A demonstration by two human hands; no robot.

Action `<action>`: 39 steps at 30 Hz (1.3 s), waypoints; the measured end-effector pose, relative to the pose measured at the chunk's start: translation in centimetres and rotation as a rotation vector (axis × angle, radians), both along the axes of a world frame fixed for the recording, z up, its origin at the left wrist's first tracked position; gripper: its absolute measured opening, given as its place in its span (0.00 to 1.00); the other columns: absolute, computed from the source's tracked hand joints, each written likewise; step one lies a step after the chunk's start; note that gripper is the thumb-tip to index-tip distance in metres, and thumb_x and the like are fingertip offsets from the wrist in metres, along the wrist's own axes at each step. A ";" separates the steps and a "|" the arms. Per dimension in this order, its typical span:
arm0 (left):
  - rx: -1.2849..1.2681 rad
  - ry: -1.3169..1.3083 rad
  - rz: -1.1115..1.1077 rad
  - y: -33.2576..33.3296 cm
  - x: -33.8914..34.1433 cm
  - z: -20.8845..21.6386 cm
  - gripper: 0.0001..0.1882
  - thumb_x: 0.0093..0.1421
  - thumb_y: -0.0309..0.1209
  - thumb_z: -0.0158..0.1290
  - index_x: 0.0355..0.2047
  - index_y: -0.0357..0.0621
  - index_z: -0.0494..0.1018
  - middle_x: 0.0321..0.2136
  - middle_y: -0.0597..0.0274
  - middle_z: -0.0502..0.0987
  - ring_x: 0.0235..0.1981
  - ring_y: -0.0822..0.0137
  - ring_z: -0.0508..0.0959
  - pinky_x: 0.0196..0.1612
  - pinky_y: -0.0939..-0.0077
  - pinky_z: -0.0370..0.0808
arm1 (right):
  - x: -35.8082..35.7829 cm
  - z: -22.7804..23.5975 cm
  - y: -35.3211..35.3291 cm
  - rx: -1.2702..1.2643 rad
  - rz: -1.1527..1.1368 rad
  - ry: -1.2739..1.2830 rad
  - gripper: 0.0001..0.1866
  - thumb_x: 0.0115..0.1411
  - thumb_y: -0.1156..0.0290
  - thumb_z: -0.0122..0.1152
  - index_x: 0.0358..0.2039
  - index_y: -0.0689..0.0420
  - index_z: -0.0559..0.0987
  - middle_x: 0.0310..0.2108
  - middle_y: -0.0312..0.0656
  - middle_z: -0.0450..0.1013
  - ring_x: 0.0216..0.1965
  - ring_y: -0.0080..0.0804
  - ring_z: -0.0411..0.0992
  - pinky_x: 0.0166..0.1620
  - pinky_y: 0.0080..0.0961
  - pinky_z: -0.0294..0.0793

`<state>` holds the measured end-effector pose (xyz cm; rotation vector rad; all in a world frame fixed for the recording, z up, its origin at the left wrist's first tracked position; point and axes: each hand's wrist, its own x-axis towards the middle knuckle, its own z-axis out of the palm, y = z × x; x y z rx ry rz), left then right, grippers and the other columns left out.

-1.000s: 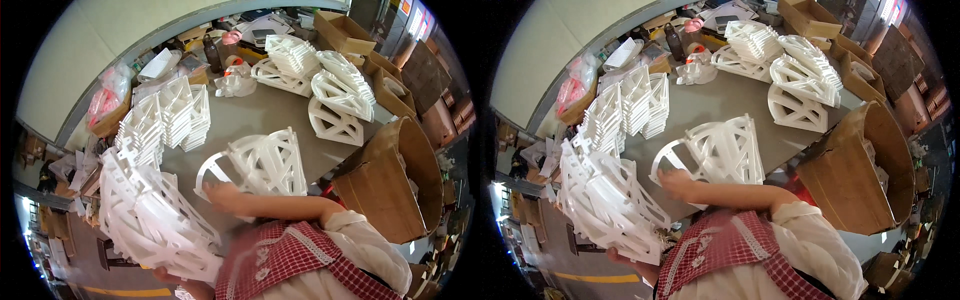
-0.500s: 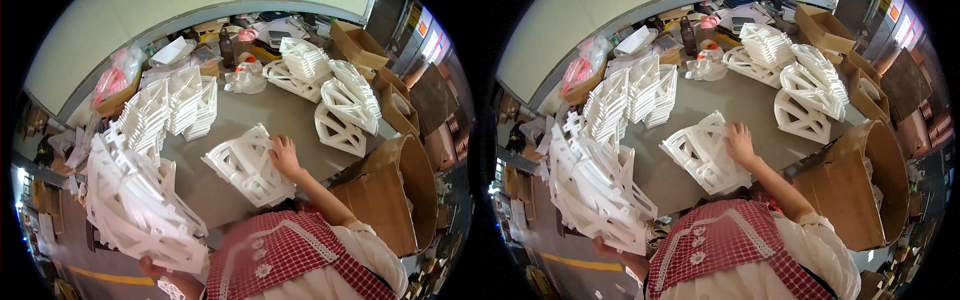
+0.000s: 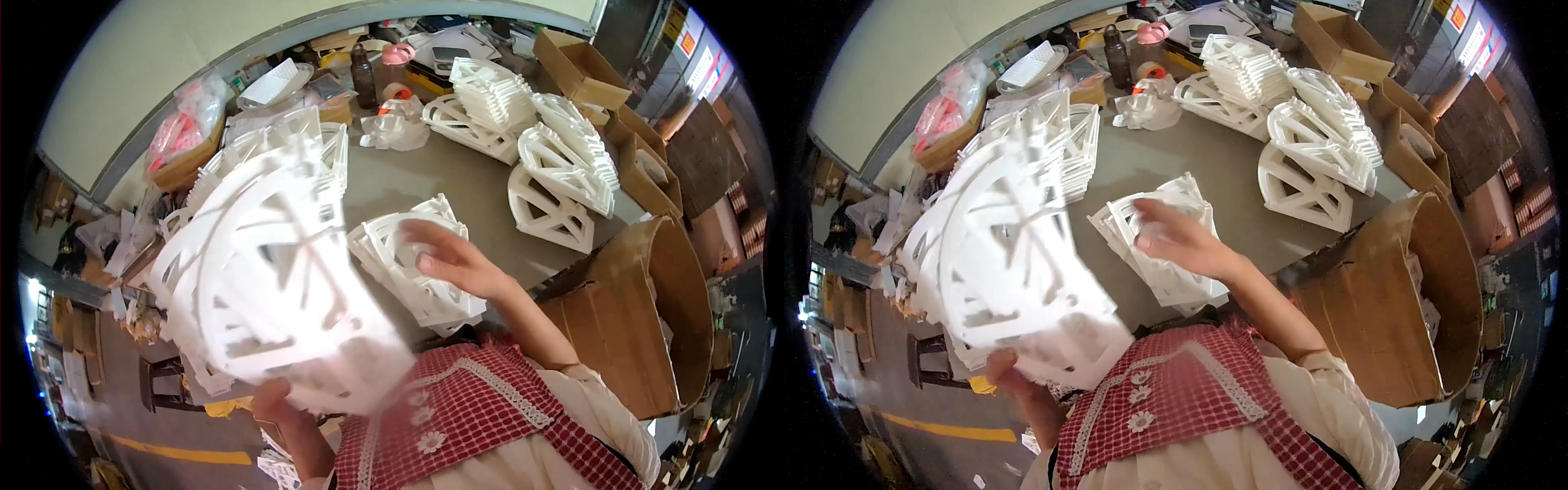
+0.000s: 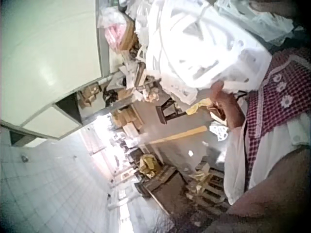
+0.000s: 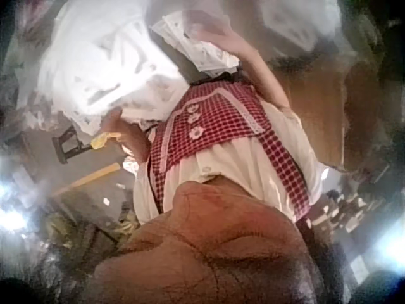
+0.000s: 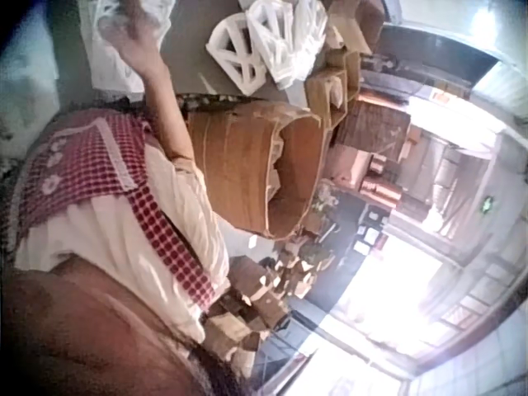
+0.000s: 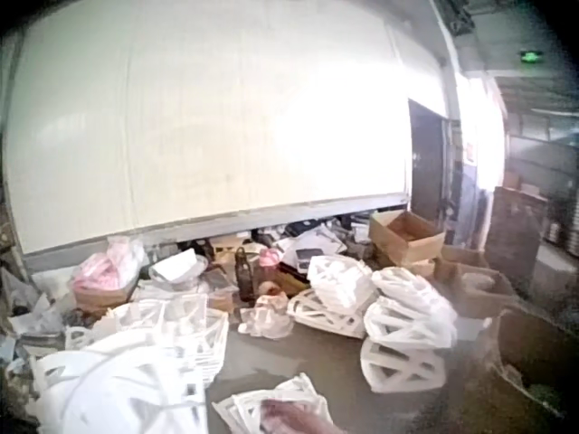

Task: The person picks up plastic parts from the floor, carries them to a table, and stacks them into groups.

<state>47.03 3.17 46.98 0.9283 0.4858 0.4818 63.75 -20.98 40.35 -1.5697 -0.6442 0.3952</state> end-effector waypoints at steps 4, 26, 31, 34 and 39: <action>0.311 -0.006 -0.415 3.1 2.9 -5.8 0.35 0.45 0.29 0.64 0.54 0.31 0.66 0.43 0.48 0.76 0.41 0.58 0.79 0.42 0.63 0.78 | -0.9 3.5 2.3 0.287 0.206 0.248 0.61 0.45 0.47 0.73 0.67 0.66 0.47 0.62 0.57 0.57 0.62 0.45 0.60 0.62 0.34 0.60; 0.714 -0.124 -0.753 -5.0 11.9 -0.5 0.28 0.62 0.33 0.56 0.59 0.35 0.61 0.53 0.56 0.67 0.50 0.66 0.71 0.53 0.72 0.70 | -2.5 -3.8 -7.7 0.987 -0.121 0.839 0.40 0.48 0.61 0.51 0.63 0.64 0.62 0.56 0.58 0.67 0.51 0.53 0.71 0.54 0.48 0.72; 0.474 -0.264 -0.855 -8.5 11.1 -1.5 0.33 0.65 0.28 0.48 0.66 0.34 0.47 0.55 0.55 0.65 0.56 0.65 0.67 0.57 0.71 0.64 | -2.0 -3.8 -7.0 0.971 -0.169 0.813 0.40 0.51 0.57 0.50 0.63 0.63 0.62 0.56 0.57 0.66 0.50 0.52 0.71 0.53 0.50 0.72; 0.426 -0.461 -0.833 -8.8 11.5 -2.0 0.34 0.66 0.28 0.42 0.67 0.32 0.40 0.60 0.50 0.59 0.59 0.59 0.64 0.61 0.64 0.61 | -1.5 -3.9 -6.6 0.971 -0.188 0.797 0.39 0.53 0.54 0.50 0.63 0.63 0.61 0.56 0.57 0.66 0.50 0.51 0.71 0.53 0.52 0.71; 0.747 -0.457 -0.871 -9.2 12.1 -2.5 0.39 0.66 0.28 0.40 0.67 0.28 0.28 0.63 0.36 0.53 0.60 0.51 0.64 0.62 0.59 0.60 | -0.4 -3.8 -6.3 0.969 -0.227 0.769 0.39 0.56 0.50 0.49 0.64 0.62 0.61 0.56 0.56 0.66 0.49 0.50 0.71 0.53 0.54 0.71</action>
